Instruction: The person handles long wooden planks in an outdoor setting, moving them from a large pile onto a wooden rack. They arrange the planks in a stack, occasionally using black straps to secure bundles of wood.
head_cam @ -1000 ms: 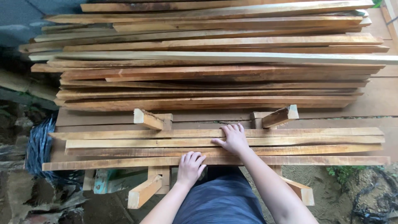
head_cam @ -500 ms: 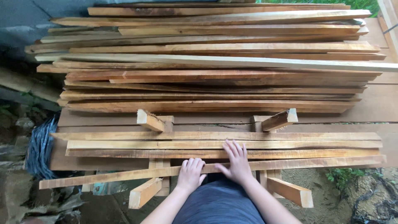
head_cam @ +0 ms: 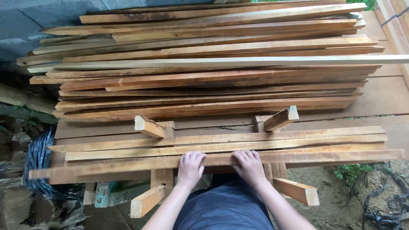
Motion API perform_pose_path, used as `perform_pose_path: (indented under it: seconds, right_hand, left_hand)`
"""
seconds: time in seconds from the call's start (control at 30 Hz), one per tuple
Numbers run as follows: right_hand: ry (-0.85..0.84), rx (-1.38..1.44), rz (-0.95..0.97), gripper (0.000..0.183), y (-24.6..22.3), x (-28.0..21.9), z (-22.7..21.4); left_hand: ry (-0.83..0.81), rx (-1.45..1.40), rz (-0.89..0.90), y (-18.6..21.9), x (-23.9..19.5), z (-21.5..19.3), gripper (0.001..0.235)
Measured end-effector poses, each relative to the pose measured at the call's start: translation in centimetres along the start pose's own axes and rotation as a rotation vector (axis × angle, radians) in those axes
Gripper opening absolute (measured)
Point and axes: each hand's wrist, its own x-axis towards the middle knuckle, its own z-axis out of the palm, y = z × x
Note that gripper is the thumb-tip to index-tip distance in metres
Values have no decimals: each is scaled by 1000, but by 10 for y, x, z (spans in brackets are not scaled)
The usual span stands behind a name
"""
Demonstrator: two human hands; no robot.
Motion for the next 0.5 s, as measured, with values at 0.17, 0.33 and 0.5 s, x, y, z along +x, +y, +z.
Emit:
perform_pose_path:
  seconds: [0.17, 0.33, 0.5]
  right_hand:
    - [44, -47, 62, 48, 6, 46, 6]
    - [49, -19, 100, 44, 19, 87, 4]
    - [-436, -63, 246, 84, 19, 109, -5]
  left_hand:
    - [60, 8, -30, -16, 43, 7, 41]
    - [25, 65, -76, -46, 75, 37, 15]
    - [-317, 102, -32, 6, 79, -20, 22]
